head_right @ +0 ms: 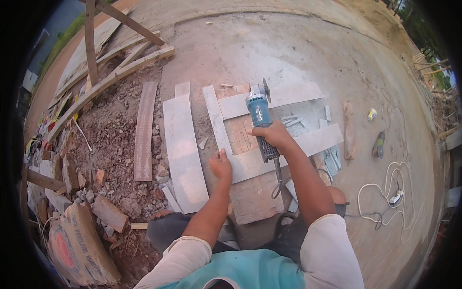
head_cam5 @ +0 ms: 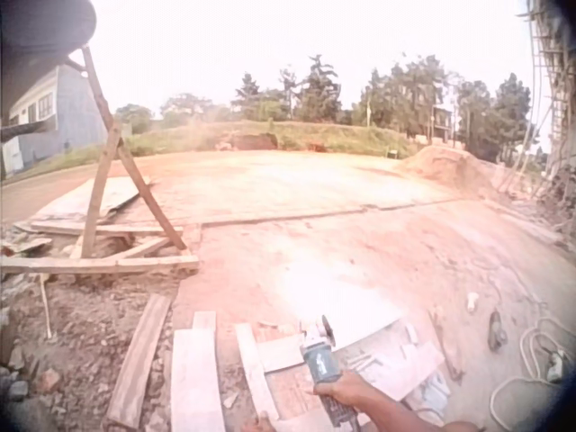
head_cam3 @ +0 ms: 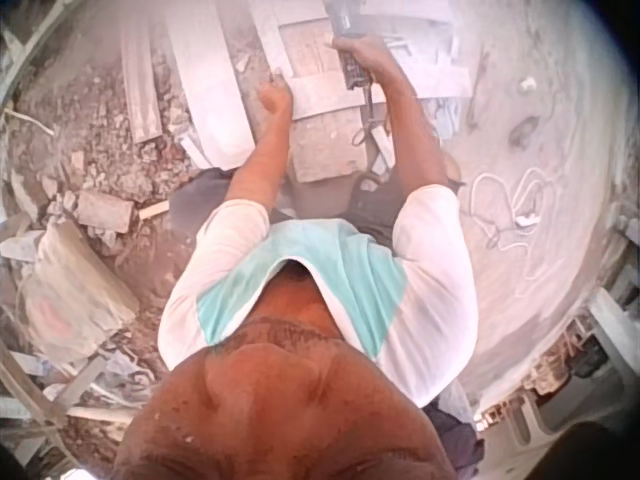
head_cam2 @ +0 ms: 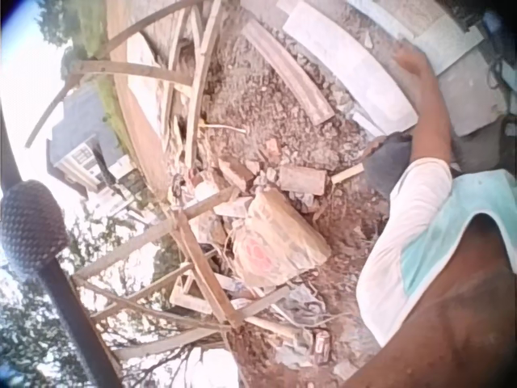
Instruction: The person uses an angle grinder to cut a rectangular notch into a piece of tile, then lifts the tile by hand.
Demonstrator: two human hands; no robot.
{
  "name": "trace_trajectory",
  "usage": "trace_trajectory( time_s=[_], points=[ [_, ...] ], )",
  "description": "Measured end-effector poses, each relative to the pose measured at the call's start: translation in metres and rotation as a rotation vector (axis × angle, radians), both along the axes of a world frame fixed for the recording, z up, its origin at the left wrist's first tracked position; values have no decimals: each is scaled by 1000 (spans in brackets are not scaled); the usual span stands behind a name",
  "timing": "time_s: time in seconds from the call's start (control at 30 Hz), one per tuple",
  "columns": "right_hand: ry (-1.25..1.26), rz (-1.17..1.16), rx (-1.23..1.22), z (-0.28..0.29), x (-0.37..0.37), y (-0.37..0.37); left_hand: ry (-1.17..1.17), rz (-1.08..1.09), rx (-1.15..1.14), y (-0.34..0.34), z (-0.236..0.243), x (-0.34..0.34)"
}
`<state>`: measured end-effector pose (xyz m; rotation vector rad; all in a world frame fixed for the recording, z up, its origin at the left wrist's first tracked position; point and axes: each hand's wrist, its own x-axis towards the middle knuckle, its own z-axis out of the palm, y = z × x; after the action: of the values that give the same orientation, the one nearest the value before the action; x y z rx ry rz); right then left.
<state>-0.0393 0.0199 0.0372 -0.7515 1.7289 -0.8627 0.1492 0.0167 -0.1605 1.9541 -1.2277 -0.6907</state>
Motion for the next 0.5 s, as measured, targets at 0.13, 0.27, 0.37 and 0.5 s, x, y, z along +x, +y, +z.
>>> trace_trajectory(
  time_s=[0.13,0.27,0.37,0.5],
  points=[
    [67,-52,14,24,-35,27,-32,-10,-110,-1,4,8],
    [42,-111,-20,28,-68,56,50,-48,-121,-7,18,0],
    [-2,-148,-39,33,-81,68,110,-108,-32,-18,24,4],
    [-36,-139,-90,34,-94,80,347,-141,5,-53,23,17]
  ],
)
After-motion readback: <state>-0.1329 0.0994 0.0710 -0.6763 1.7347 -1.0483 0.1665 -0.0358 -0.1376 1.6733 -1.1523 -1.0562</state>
